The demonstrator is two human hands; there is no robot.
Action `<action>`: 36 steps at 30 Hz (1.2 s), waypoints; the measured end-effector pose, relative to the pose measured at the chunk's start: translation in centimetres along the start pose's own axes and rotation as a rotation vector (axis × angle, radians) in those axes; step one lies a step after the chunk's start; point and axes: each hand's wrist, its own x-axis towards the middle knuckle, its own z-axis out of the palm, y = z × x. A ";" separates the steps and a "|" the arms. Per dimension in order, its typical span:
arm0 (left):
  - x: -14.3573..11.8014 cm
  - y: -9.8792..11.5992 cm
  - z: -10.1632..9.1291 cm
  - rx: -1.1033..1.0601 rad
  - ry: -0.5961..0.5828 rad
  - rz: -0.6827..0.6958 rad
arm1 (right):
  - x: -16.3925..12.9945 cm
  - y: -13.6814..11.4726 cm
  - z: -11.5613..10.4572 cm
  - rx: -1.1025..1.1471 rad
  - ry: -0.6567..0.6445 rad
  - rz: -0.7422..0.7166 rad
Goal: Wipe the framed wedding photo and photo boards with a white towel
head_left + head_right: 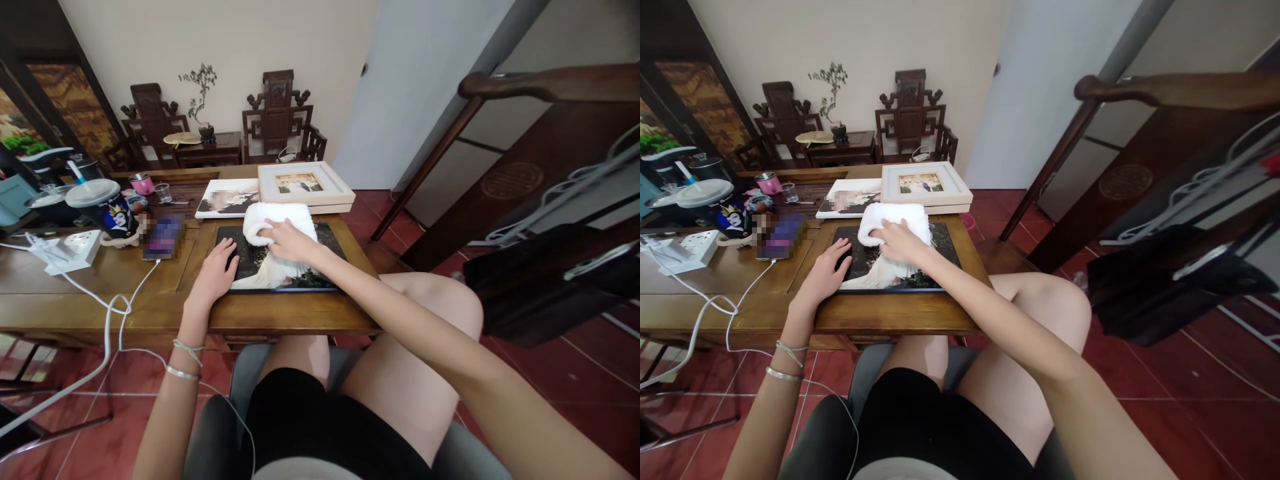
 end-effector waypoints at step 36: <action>0.0 0.4 -0.9 -0.388 0.298 -0.106 | -5.6 -8.1 -0.1 0.112 -0.058 -0.393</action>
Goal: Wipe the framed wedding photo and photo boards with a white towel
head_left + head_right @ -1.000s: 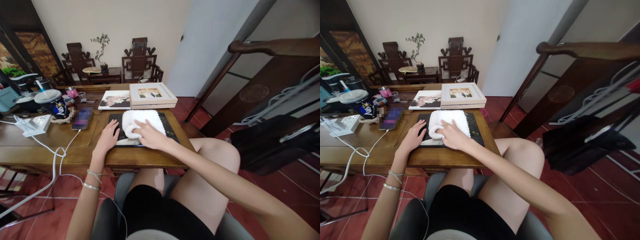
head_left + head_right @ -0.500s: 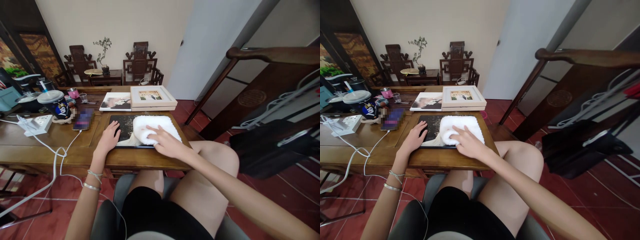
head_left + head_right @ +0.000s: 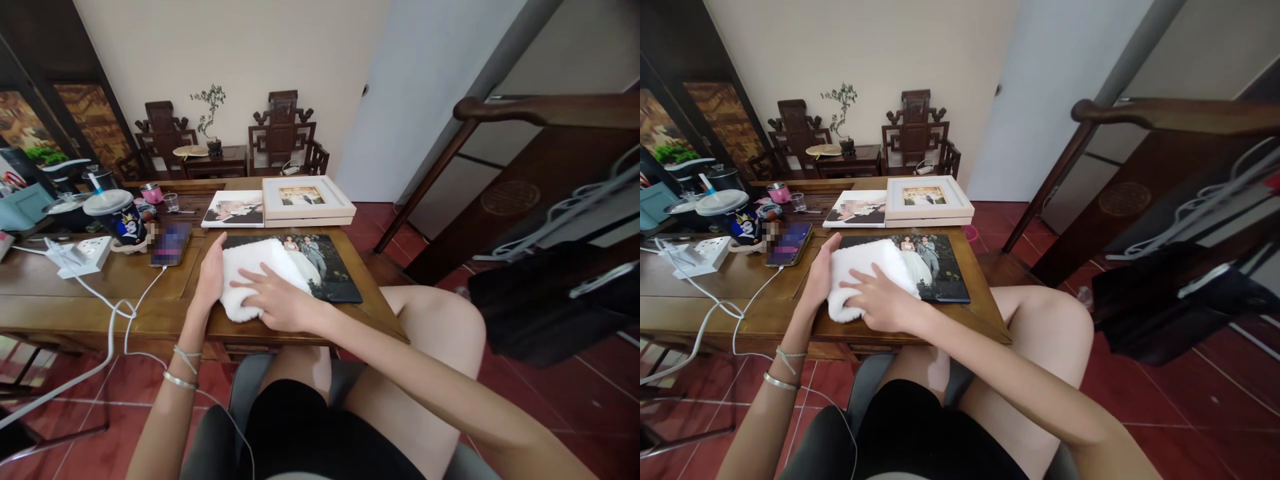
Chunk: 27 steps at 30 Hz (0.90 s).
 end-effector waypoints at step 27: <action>-0.4 -0.1 0.5 0.375 -0.290 0.153 | 8.5 8.8 -0.4 0.297 0.336 0.268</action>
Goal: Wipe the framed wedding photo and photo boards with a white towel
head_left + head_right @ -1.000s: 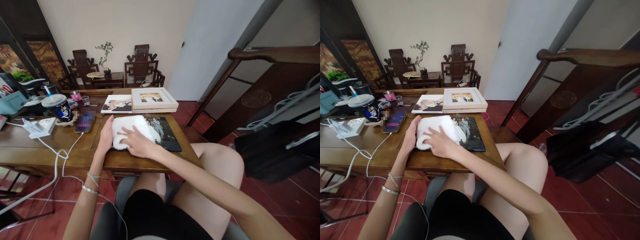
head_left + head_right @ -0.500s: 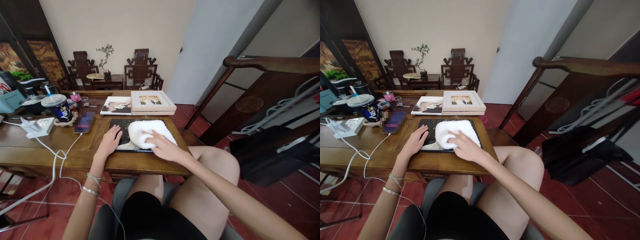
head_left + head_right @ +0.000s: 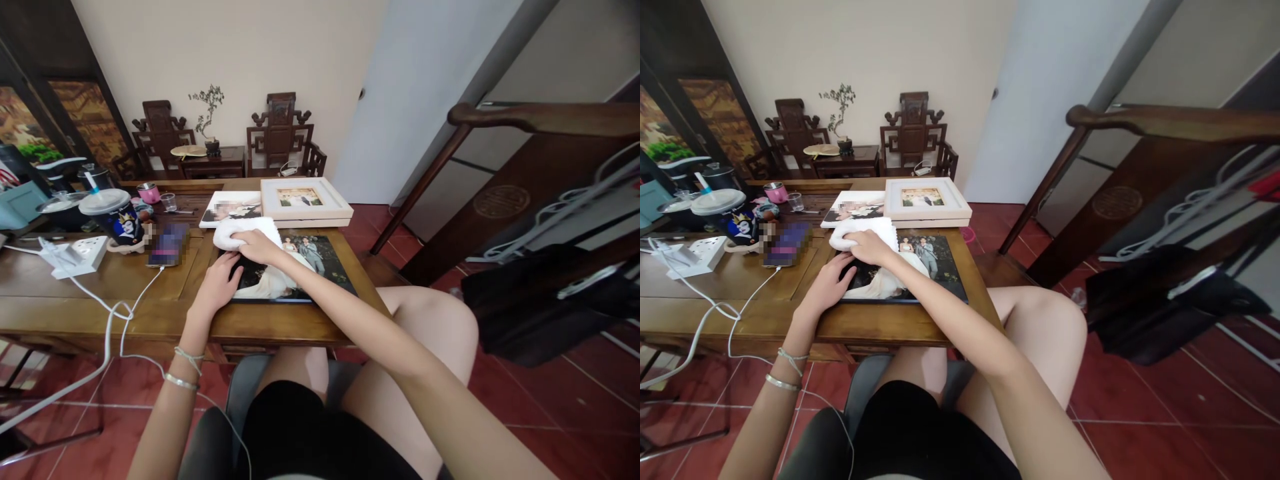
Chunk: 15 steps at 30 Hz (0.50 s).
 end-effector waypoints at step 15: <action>-0.2 -0.3 0.5 -0.020 -0.017 -0.062 | -12.6 6.3 -7.1 -0.267 0.048 0.232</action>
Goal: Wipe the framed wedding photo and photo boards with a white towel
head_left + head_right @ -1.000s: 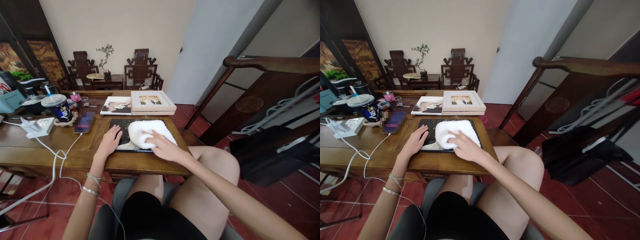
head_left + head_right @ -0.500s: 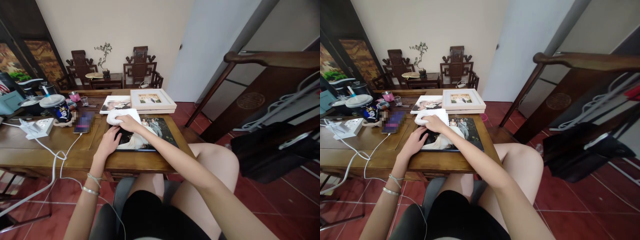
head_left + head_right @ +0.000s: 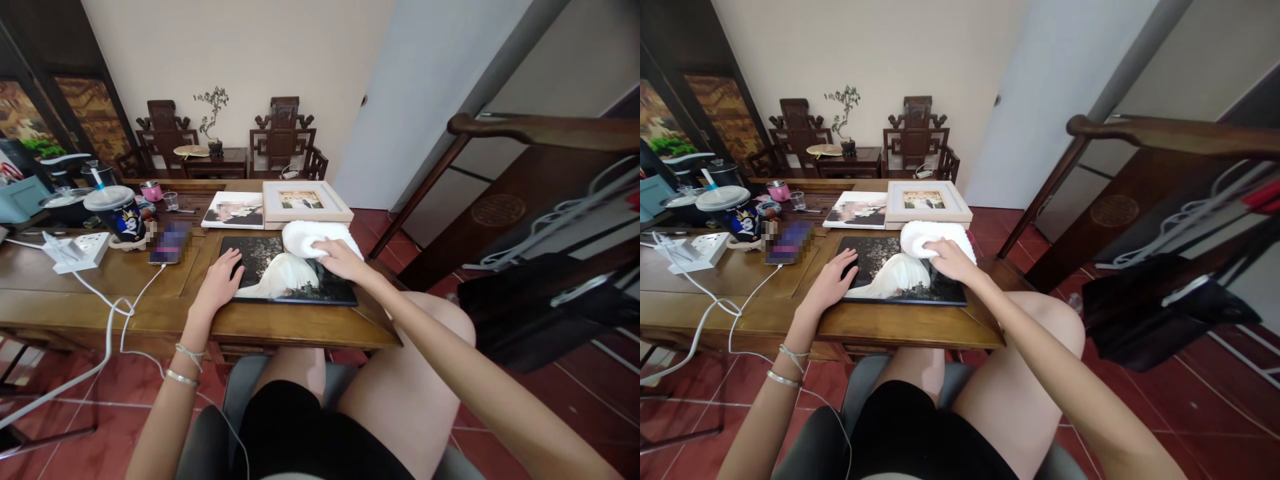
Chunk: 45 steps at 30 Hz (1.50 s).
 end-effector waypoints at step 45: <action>0.1 0.2 -0.2 0.045 0.005 0.013 | -6.5 -6.1 -0.6 0.027 -0.085 -0.277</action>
